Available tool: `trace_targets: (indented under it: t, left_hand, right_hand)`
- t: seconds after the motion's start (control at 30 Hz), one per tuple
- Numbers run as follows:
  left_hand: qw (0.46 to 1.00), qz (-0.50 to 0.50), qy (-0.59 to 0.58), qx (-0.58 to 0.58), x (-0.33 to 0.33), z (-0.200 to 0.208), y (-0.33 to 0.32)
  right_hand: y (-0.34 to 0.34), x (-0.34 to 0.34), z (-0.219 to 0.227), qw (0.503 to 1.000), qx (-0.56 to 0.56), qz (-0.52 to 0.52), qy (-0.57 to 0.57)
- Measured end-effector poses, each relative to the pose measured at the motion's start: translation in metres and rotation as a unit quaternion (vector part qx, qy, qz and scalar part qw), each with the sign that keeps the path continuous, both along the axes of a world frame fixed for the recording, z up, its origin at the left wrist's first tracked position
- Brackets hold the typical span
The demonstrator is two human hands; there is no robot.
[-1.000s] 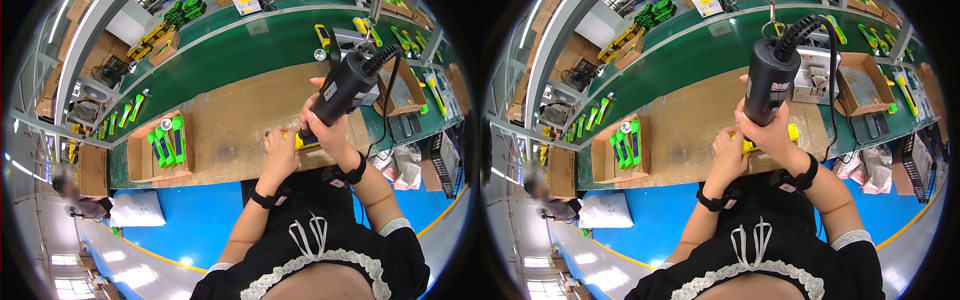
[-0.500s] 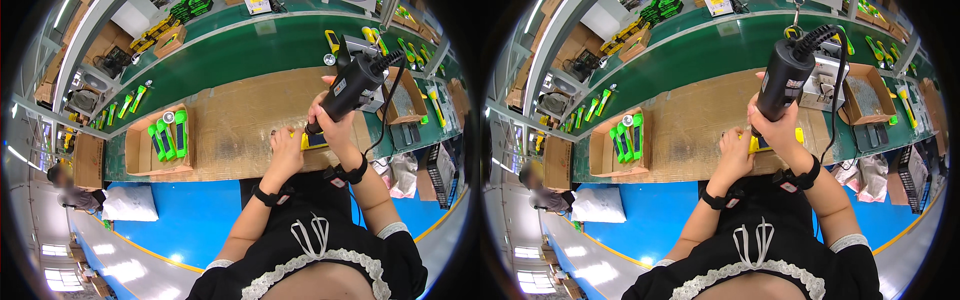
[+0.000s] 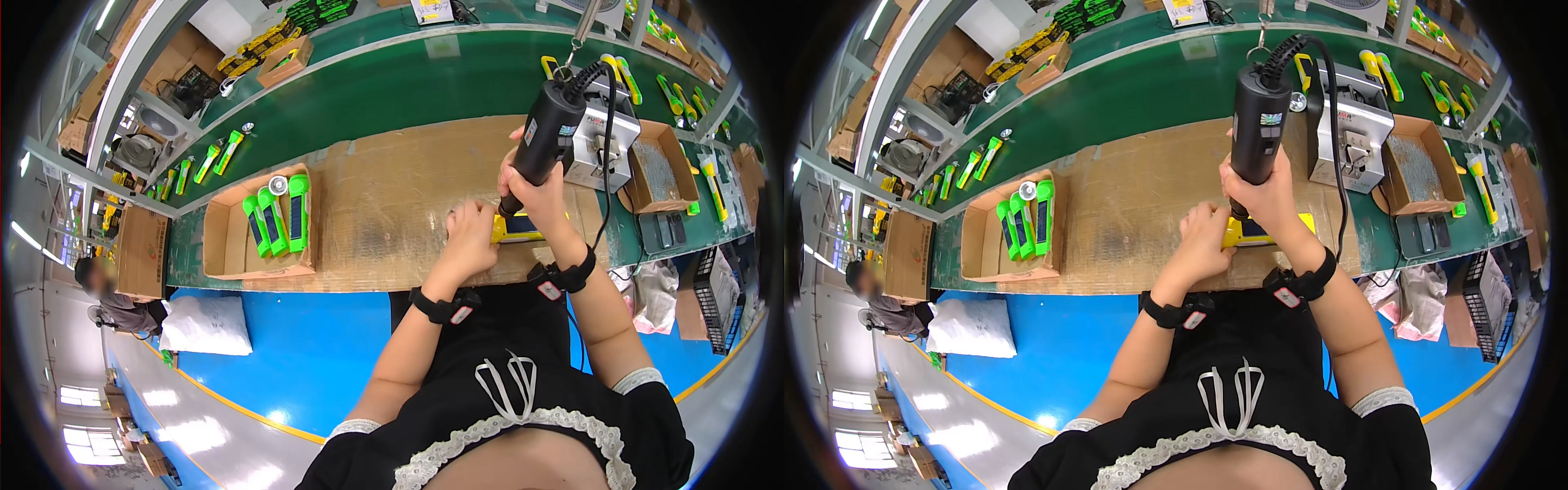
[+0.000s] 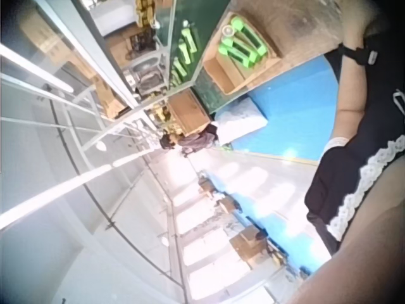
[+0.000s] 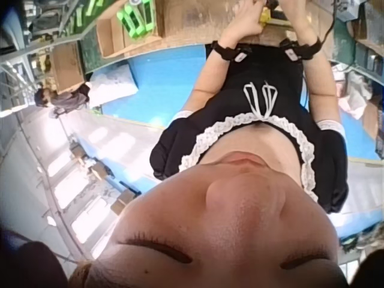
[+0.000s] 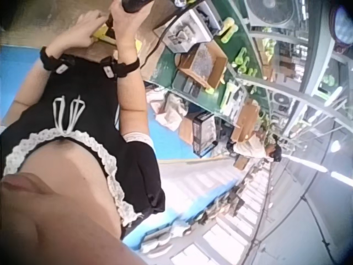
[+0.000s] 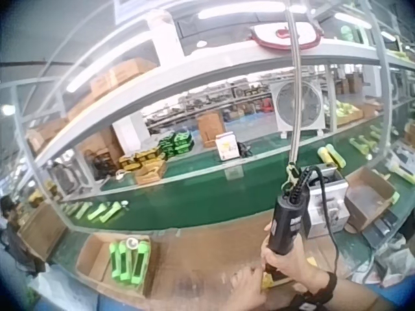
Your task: Assemble flashlight components and test functionality using an electric screwdriver.
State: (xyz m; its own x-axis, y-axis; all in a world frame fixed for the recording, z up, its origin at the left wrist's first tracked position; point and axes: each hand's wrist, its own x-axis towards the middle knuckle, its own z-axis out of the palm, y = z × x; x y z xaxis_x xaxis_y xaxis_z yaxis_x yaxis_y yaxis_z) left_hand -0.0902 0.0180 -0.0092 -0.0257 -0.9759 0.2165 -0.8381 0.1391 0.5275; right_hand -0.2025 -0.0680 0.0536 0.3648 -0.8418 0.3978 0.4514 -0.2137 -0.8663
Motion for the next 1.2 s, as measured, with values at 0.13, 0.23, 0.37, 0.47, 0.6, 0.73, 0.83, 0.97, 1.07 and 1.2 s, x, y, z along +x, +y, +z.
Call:
trace_targets:
  t: [0.13,0.23,0.37,0.47,0.6,0.73,0.83,0.97,1.07,1.2]
  left_hand:
    - [1.000,0.002,0.012,0.025,0.002,0.003,-0.002]
    - [1.000,-0.006,0.004,0.014,0.007,0.005,-0.005]
    - [0.999,-0.010,-0.045,0.011,0.004,0.004,-0.012]
    - [0.993,0.028,-0.115,0.000,-0.008,0.006,-0.004]
    - [0.961,0.170,-0.215,0.040,-0.004,0.011,0.001]
    - [0.952,0.237,-0.191,0.024,0.012,-0.004,-0.100]
    - [0.963,0.247,-0.061,-0.087,0.004,0.007,-0.209]
    - [0.932,0.334,-0.127,-0.060,0.005,0.006,-0.229]
    - [0.985,0.153,-0.082,-0.019,0.006,0.070,-0.128]
    - [0.989,0.139,0.010,-0.045,0.095,0.137,0.053]
  right_hand:
    - [-0.005,0.003,0.000,0.999,0.012,0.035,0.009]
    - [-0.008,0.011,0.002,0.999,0.008,0.028,0.025]
    - [-0.015,0.009,-0.003,0.999,-0.026,0.012,0.039]
    - [-0.003,-0.008,0.008,0.999,-0.021,-0.015,-0.024]
    - [0.014,-0.060,0.025,0.982,-0.082,-0.093,-0.145]
    - [0.035,-0.089,0.039,0.975,-0.080,-0.164,-0.129]
    - [0.029,-0.093,0.021,0.968,-0.070,-0.230,-0.072]
    - [0.015,-0.083,-0.006,0.975,-0.076,-0.207,-0.037]
    - [0.009,-0.088,-0.015,0.981,-0.048,-0.188,-0.028]
    - [0.011,-0.079,-0.023,0.978,-0.081,-0.175,0.080]
